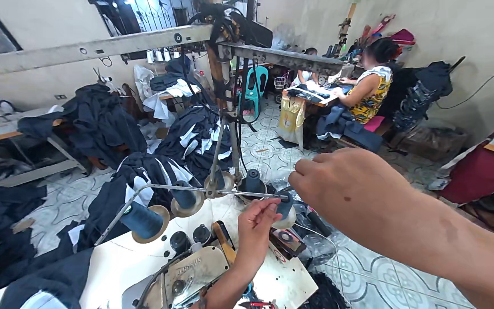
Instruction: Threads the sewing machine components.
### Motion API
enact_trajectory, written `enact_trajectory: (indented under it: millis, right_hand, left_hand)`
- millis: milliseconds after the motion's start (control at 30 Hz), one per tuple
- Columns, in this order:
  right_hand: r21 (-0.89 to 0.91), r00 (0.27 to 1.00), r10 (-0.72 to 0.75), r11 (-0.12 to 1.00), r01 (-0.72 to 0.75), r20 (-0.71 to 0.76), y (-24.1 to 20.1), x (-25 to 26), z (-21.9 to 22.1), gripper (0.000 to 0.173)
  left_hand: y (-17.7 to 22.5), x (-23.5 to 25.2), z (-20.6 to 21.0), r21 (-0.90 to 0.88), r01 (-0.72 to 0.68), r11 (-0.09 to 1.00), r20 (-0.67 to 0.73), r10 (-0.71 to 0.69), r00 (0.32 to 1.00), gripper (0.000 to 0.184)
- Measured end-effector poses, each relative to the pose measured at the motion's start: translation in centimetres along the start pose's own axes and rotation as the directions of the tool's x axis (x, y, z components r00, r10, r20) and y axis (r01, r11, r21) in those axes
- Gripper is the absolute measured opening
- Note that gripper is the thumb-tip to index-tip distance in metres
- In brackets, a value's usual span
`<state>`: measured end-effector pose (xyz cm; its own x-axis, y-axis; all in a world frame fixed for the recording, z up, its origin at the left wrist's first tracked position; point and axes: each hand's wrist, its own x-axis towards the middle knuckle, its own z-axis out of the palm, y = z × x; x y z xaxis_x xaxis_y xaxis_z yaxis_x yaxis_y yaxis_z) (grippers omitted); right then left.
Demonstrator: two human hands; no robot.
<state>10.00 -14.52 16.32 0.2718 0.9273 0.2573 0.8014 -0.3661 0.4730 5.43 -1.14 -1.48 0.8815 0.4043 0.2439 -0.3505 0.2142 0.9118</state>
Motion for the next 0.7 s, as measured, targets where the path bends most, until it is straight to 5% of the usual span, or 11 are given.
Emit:
enact_trajectory:
  millis: [700]
  right_hand:
    - [-0.002, 0.998, -0.017, 1.000, 0.017, -0.057, 0.01, -0.20, 0.10, 0.014]
  left_hand:
    - [-0.12, -0.06, 0.08, -0.009, -0.010, 1.000, -0.003, 0.010, 1.000, 0.020]
